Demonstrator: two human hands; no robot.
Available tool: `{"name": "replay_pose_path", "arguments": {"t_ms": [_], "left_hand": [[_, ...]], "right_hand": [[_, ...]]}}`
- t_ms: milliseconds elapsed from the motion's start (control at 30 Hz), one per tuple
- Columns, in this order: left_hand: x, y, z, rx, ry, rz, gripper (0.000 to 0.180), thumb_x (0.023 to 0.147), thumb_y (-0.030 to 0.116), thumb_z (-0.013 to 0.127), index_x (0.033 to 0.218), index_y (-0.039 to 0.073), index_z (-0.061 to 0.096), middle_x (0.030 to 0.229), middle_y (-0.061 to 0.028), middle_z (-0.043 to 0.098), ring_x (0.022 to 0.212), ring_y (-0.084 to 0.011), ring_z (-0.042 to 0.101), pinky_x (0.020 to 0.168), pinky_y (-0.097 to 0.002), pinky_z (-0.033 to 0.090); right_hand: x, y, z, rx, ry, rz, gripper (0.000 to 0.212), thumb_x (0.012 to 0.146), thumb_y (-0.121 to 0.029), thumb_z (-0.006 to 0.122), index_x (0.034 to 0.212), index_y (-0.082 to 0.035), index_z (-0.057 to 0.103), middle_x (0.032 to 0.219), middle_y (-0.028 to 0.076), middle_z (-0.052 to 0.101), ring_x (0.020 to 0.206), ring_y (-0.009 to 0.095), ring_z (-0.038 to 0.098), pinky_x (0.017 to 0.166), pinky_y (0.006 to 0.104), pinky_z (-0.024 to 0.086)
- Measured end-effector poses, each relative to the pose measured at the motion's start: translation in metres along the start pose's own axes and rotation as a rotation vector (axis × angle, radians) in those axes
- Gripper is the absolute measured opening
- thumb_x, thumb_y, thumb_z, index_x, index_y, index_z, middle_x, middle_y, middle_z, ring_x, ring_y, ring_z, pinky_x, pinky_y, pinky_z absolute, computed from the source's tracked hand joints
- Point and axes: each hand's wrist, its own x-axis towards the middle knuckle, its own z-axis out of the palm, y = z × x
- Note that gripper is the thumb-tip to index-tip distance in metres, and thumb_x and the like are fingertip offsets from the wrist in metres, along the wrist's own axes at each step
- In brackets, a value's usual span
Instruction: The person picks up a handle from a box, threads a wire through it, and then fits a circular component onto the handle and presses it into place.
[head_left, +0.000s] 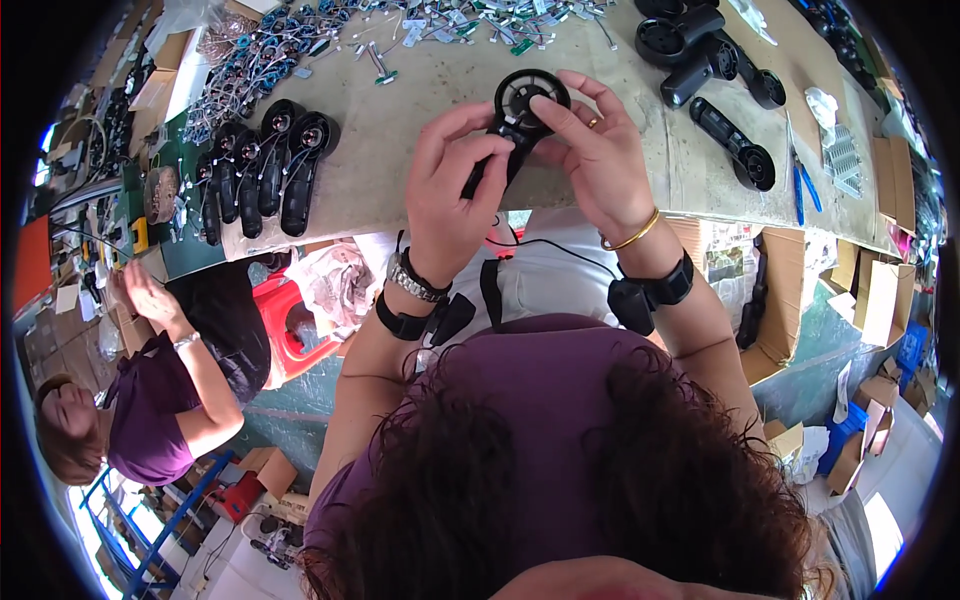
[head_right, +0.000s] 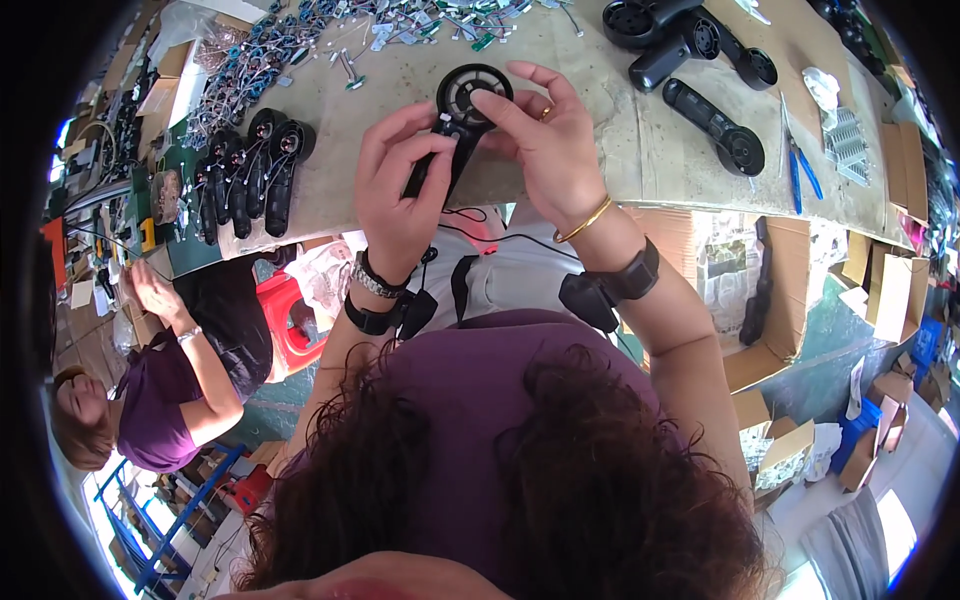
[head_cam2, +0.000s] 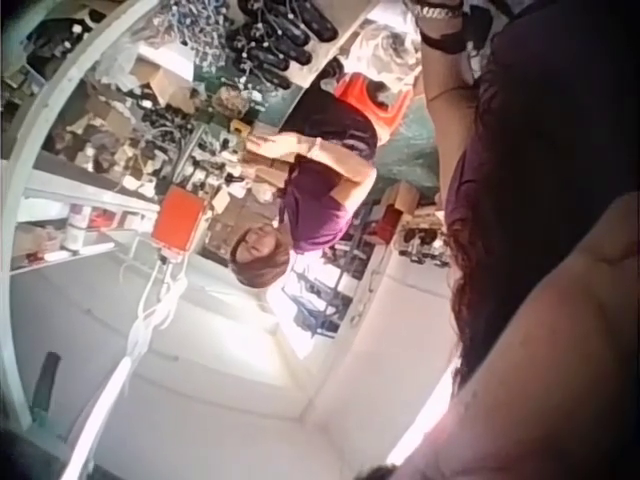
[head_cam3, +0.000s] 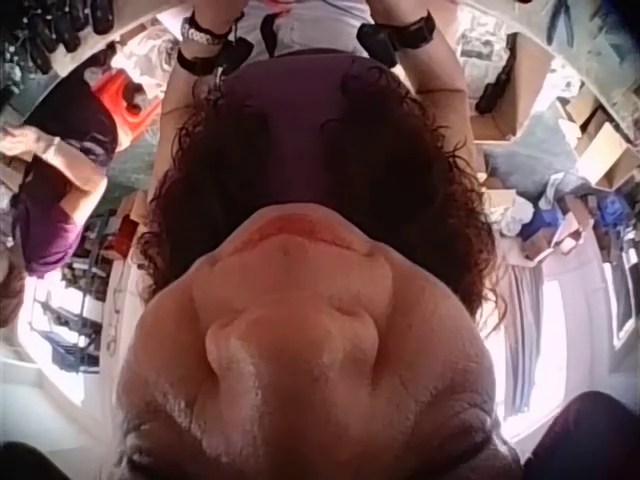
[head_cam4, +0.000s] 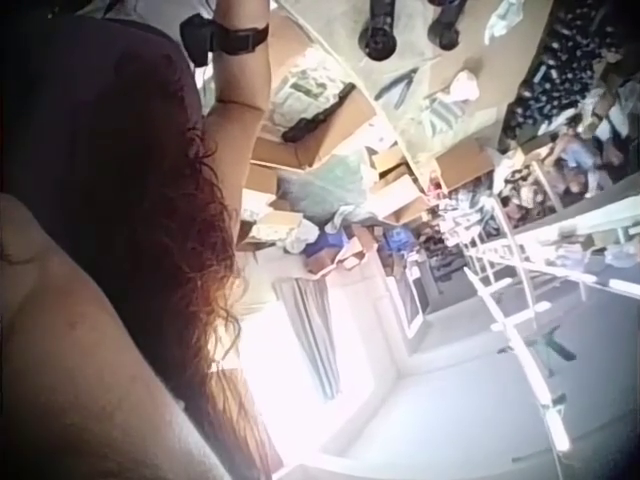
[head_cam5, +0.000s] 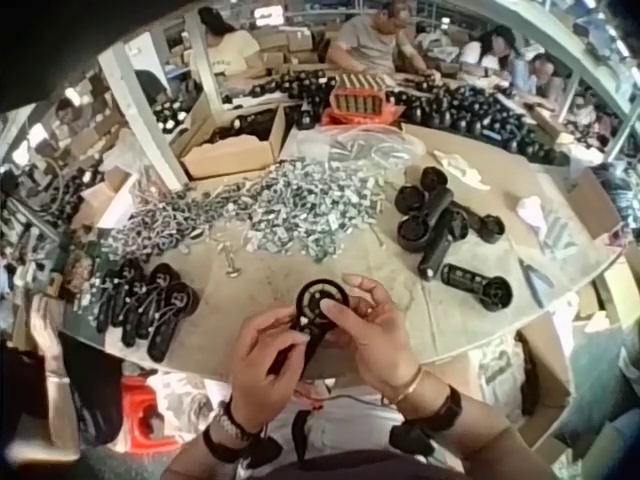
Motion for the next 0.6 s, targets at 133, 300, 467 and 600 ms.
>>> {"name": "replay_pose_path", "arguments": {"t_ms": [133,300,467,600], "left_hand": [[0.008,-0.002,-0.002,-0.036,-0.037,-0.031,0.015,0.086,-0.004,0.069,0.099,0.002,0.07,0.123,-0.0125,0.063,0.104,-0.0276,0.068,0.087,-0.0354,0.057],[0.042,-0.014,-0.025,-0.03,-0.069,-0.187,0.013,0.088,0.001,0.071,0.101,0.001,0.069,0.117,-0.013,0.066,0.1,-0.026,0.068,0.081,-0.0346,0.058],[0.082,-0.044,-0.051,0.223,-0.1,-0.185,0.015,0.092,0.011,0.071,0.103,0.001,0.068,0.105,-0.0136,0.069,0.09,-0.0269,0.069,0.076,-0.034,0.058],[0.114,-0.062,-0.061,0.347,-0.14,-0.159,0.017,0.093,0.016,0.07,0.103,0.003,0.069,0.1,-0.0143,0.071,0.087,-0.0282,0.07,0.075,-0.0344,0.057]], "right_hand": [[-0.005,0.001,0.0,-0.074,0.016,-0.06,0.038,0.095,-0.004,0.071,0.131,-0.006,0.057,0.105,0.007,0.069,0.093,0.015,0.069,0.076,0.028,0.058],[-0.011,0.011,-0.015,-0.182,0.069,-0.124,0.039,0.094,-0.003,0.071,0.131,-0.007,0.059,0.102,0.005,0.069,0.094,0.013,0.068,0.074,0.0263,0.058],[-0.015,0.018,-0.018,-0.218,0.044,-0.183,0.038,0.094,-0.001,0.071,0.13,-0.006,0.061,0.104,0.004,0.069,0.094,0.011,0.067,0.074,0.024,0.057],[-0.013,0.024,-0.023,-0.231,0.013,-0.234,0.037,0.094,-0.001,0.071,0.13,-0.005,0.061,0.106,0.003,0.069,0.093,0.009,0.066,0.074,0.0229,0.057]]}}
